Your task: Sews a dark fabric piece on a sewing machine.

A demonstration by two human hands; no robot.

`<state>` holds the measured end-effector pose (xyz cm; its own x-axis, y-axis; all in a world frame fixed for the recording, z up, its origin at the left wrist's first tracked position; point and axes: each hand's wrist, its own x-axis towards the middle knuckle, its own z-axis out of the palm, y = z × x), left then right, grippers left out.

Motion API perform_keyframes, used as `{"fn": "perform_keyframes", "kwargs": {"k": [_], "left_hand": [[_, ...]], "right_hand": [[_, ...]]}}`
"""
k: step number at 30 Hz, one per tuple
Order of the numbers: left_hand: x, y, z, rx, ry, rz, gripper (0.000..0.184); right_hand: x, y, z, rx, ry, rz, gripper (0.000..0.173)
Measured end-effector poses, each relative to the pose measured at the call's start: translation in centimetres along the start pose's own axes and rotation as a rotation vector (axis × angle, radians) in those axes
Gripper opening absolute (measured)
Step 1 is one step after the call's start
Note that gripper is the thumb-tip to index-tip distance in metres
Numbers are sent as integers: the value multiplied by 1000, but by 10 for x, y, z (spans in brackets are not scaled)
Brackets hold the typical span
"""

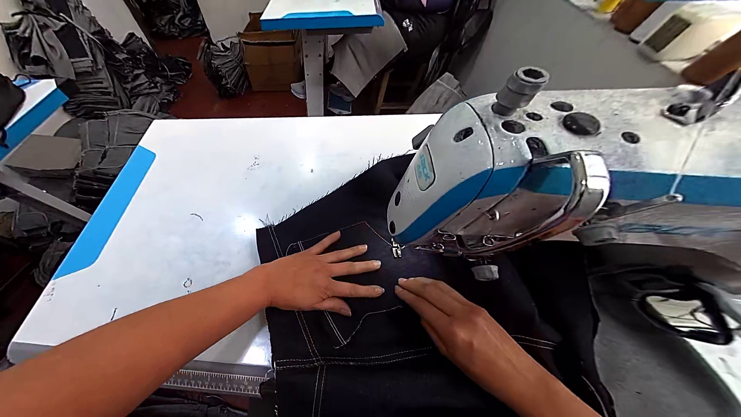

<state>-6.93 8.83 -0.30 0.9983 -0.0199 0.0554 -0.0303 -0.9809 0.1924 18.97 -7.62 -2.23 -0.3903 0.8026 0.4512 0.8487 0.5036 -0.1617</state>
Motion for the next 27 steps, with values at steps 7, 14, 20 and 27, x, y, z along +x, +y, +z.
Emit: {"fn": "perform_keyframes", "kwargs": {"k": [7,14,20,27], "left_hand": [[11,21,-18,-50,27,-120,46],[50,24,19,47,393,-267,27],[29,68,24,254,310,-162,44],[66,121,24,575,226,-479,26]], "right_hand": [[-10,-8,-10,12,-24,-26,34],[19,23,-7,146,23,49,26],[14,16,1,77,45,60,27],[-1,10,-12,140,-15,-85,27]]}}
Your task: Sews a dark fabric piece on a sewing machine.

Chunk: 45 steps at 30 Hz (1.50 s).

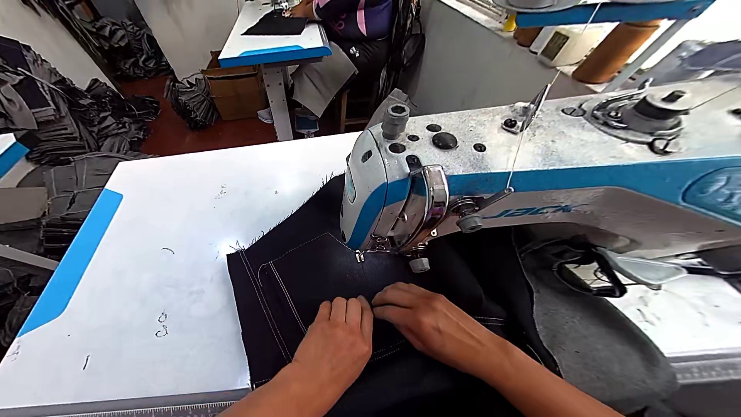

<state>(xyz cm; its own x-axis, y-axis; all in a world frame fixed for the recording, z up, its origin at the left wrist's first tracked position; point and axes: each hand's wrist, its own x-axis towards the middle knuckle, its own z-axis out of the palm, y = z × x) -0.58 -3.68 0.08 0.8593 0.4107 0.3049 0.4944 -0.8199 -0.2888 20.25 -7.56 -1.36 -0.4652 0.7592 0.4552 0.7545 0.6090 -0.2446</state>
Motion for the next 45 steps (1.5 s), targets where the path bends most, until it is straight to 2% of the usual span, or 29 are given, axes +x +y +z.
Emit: {"fn": "perform_keyframes", "kwargs": {"k": [2,4,5,8,10,12,15,18,21,25,31,34,37,40,45], "left_hand": [[9,4,7,37,34,-43,25],[16,-7,17,-141,100,-85,15],[20,-17,17,-300,66,-134,15],[32,-59,8,-832,-261,-328,28],[36,-78,12,-997,-345,-380,29],[38,-82,13,-1030,-368,-398,31],[36,-78,13,-1017,-347,-428,34],[32,-70,17,-987,-295,-499,30],[31,-63,19,-951,-242,-556,23],[30,-59,22,-938,-211,-550,21],[23,-52,37,-822,27,-451,23],[21,-47,43,-757,208,-419,17],[16,-42,46,-533,409,-250,11],[14,-39,40,-308,445,-80,13],[15,-33,32,-161,395,-12,19]], "right_hand": [[13,11,1,105,52,71,22],[24,19,4,149,72,176,18],[29,21,4,172,59,231,18],[37,20,2,263,-37,348,16],[42,18,-1,340,-112,449,16],[48,19,-4,389,-163,537,16],[54,20,-8,420,-223,614,17],[57,18,-10,461,-244,675,16],[54,19,-9,474,-217,653,16],[50,20,-5,498,-196,646,14],[52,24,-8,564,-273,700,14],[53,24,-6,549,-269,713,15],[53,25,-5,550,-260,718,15],[55,23,-7,581,-285,765,15],[55,23,-11,605,-334,785,22]]}}
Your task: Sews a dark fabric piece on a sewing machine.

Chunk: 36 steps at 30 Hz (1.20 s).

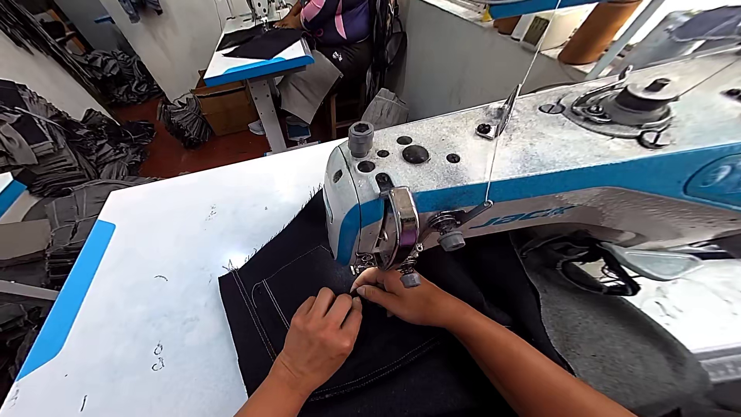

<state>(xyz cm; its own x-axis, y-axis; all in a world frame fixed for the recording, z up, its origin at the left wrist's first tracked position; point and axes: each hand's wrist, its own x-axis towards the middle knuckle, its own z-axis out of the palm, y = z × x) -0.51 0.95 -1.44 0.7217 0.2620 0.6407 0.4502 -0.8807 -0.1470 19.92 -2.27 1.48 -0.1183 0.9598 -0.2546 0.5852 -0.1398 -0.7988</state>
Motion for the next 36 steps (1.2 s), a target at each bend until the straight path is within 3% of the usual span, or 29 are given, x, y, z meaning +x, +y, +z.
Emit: {"fn": "perform_keyframes", "kwargs": {"k": [5,10,13,16,21,24,28,31,36], "left_hand": [[-1,-1,1,-88,-22,-26,17],[4,-7,-11,-524,-227,-584,30],[13,-11,-14,-522,-427,-711,24],[19,-8,-13,-485,-460,-703,20],[12,-1,-6,-363,-339,-531,20],[0,0,-14,-299,-321,-424,21],[-41,3,-42,-120,-283,-330,42],[-68,-2,-55,-121,-236,-304,43],[-71,-8,-61,-152,-220,-224,42]], "right_hand": [[1,-1,5,-48,65,-40,21],[-2,4,8,-43,108,-96,19],[-3,6,10,-40,132,-118,18],[-5,11,15,-103,214,-216,17],[-8,16,26,-529,460,-571,15],[-13,11,25,-687,446,-633,13],[-18,9,24,-806,449,-706,12],[-20,12,24,-859,451,-753,14],[-20,15,25,-919,466,-809,17]]}}
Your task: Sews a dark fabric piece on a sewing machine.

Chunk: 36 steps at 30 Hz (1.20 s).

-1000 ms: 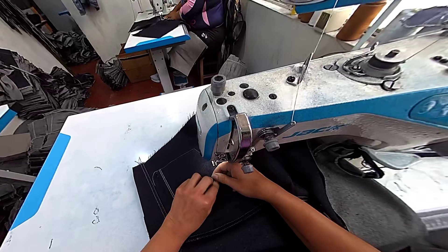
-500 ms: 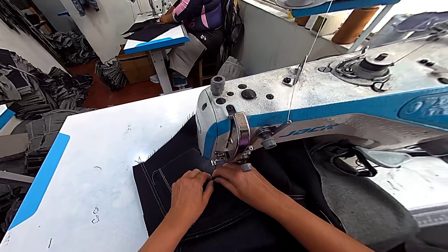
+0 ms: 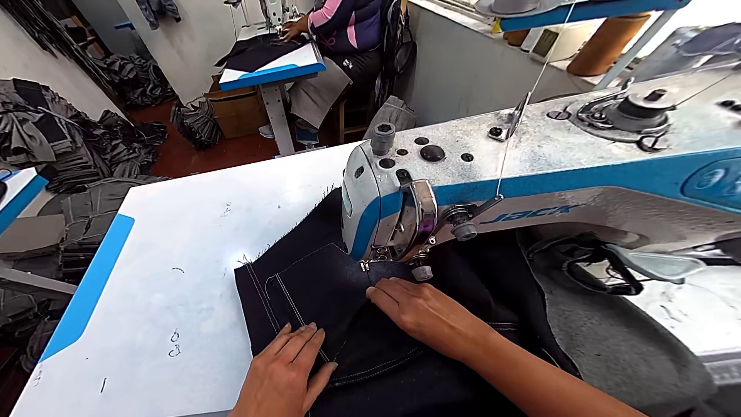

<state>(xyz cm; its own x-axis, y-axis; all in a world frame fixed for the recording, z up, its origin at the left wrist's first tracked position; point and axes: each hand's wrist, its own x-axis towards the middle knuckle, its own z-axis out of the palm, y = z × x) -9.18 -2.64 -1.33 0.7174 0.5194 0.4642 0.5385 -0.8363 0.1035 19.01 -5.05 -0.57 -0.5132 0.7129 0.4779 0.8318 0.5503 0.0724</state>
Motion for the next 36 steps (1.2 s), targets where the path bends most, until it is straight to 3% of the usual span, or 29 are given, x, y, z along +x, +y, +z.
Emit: {"fn": "perform_keyframes", "kwargs": {"k": [8,16,26,32,36], "left_hand": [[13,-19,0,11,59,162,27],[12,-38,5,1,139,365,22],[8,-23,4,8,73,216,26],[6,-21,8,73,165,283,23],[9,-15,0,152,65,306,24]], "right_hand": [[1,6,-1,-58,-13,-106,17],[-4,14,-1,-107,159,-291,20],[-5,7,3,-88,117,-263,22],[-4,6,2,-67,120,-254,22],[-3,1,-2,-69,54,-192,22]]}}
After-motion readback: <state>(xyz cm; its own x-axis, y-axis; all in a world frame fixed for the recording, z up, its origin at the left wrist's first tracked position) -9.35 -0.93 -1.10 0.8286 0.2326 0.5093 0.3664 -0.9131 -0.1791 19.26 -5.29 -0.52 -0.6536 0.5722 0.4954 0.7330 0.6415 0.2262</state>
